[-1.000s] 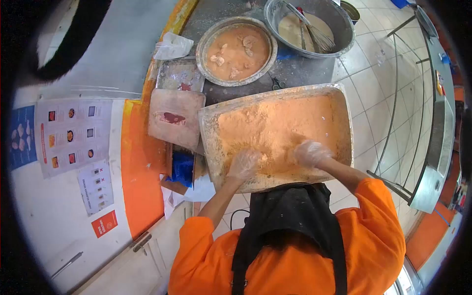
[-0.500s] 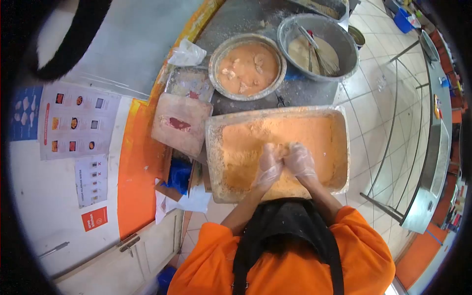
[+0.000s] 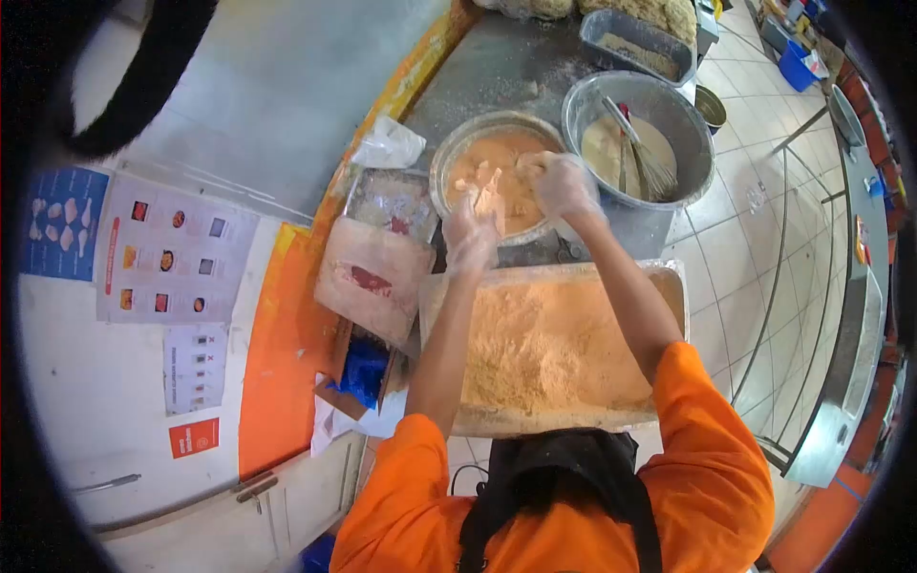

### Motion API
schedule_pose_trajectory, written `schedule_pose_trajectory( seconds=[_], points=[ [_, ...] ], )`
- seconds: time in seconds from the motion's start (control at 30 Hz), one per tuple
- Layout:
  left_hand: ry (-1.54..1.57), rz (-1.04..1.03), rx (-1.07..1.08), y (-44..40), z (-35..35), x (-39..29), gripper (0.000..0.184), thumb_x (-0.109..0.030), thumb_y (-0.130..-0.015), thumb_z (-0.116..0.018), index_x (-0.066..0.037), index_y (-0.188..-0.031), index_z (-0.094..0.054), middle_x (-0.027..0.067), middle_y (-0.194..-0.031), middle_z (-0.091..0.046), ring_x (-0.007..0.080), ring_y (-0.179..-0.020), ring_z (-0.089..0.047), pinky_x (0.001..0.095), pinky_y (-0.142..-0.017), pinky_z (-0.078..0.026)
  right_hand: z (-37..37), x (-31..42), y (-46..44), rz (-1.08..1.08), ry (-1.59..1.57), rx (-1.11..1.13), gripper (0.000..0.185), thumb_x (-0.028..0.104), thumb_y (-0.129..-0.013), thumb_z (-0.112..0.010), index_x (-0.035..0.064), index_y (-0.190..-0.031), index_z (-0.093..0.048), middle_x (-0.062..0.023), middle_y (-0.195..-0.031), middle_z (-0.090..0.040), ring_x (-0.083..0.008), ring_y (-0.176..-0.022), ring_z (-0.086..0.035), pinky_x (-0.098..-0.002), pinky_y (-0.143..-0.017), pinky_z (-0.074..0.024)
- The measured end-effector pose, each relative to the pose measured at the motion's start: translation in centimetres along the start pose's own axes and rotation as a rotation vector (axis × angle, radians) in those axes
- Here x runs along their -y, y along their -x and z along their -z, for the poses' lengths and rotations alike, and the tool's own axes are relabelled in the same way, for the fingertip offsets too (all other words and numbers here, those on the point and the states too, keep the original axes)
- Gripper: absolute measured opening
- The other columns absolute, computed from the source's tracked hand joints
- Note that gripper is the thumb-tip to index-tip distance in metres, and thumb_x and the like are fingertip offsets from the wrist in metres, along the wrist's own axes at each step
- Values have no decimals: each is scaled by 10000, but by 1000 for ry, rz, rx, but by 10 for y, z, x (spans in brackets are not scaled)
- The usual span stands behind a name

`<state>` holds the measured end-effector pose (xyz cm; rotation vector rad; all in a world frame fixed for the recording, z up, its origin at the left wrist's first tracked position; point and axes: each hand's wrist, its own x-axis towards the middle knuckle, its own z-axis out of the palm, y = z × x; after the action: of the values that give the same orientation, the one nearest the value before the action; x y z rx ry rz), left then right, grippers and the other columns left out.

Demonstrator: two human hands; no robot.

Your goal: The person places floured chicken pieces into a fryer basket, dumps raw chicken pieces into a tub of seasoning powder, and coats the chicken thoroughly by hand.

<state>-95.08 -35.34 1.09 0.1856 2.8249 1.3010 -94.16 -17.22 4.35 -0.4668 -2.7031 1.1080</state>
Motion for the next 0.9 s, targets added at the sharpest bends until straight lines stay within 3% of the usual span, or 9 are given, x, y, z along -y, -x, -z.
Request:
schedule_pose_trajectory(
  seconds=[0.07, 0.17, 0.33, 0.43, 0.53, 0.67, 0.8, 0.87, 0.9],
  points=[
    [-172, -98, -6, -51, -23, 37, 293, -149, -827, -625, -34, -1095, -603, 221, -970, -648, 399, -905, -625, 445, -784, -486, -59, -37, -59, 172, 155, 34, 221, 247, -857, -566, 140, -954, -734, -151, -965, -692, -318, -935, -659, -416, -840, -505],
    [-275, 73, 166, -79, -22, 49, 424, -252, -783, -694, -31, -1139, -629, 218, -977, -669, 372, -958, -640, 442, -816, -492, -132, -111, -130, 272, 110, 20, 219, 237, -850, -561, 154, -955, -734, -147, -933, -699, -316, -922, -665, -414, -849, -510],
    [-101, -237, -158, -9, 48, 36, 361, -218, -859, -642, -28, -1163, -606, 216, -1077, -637, 384, -1033, -590, 426, -883, -469, -24, -57, -75, -21, 527, 284, 315, 319, -888, -569, 58, -971, -724, -188, -1054, -683, -334, -1000, -655, -415, -845, -523],
    [-260, 12, -222, 58, 81, 77, 460, -256, -884, -631, 8, -1248, -536, 223, -1194, -593, 384, -1153, -533, 435, -997, -412, 9, -14, -31, -132, 654, 452, 364, 344, -907, -554, 27, -995, -708, -199, -1084, -673, -355, -1030, -643, -440, -873, -514],
    [-395, 124, -163, 119, 107, 95, 597, -301, -882, -637, 26, -1332, -422, 266, -1329, -486, 392, -1241, -464, 442, -1040, -372, -28, -50, -32, -295, 475, 277, 318, 285, -872, -624, 36, -1057, -692, -187, -1121, -667, -354, -1085, -628, -435, -913, -508],
    [-313, 290, -59, 178, 97, 117, 670, -341, -864, -653, 21, -1358, -378, 271, -1352, -459, 400, -1259, -447, 436, -1040, -372, -65, -74, -48, -419, 444, 239, 315, 132, -780, -729, 56, -1082, -685, -173, -1137, -668, -321, -1107, -630, -388, -894, -530],
    [-205, 310, -77, 193, 93, 131, 664, -331, -853, -662, 32, -1344, -400, 255, -1340, -472, 399, -1258, -447, 428, -1036, -374, -54, -17, -41, -636, 491, 313, 255, 77, -751, -717, 85, -1006, -718, -137, -1103, -688, -248, -1042, -668, -344, -848, -548],
    [-187, 314, -110, 195, 89, 132, 650, -312, -850, -666, 39, -1335, -412, 251, -1335, -477, 398, -1252, -452, 425, -1035, -375, -62, -21, -28, -240, 729, 189, 160, 127, -750, -705, 107, -903, -745, -115, -1061, -703, -239, -963, -688, -333, -781, -561],
    [-162, 310, -110, 197, 90, 133, 640, -299, -849, -668, 43, -1329, -419, 251, -1331, -480, 399, -1248, -454, 425, -1034, -376, -74, -35, -35, -226, 772, 218, 147, 147, -749, -698, 117, -882, -752, -94, -1014, -713, -241, -917, -693, -331, -745, -562]
  ],
)
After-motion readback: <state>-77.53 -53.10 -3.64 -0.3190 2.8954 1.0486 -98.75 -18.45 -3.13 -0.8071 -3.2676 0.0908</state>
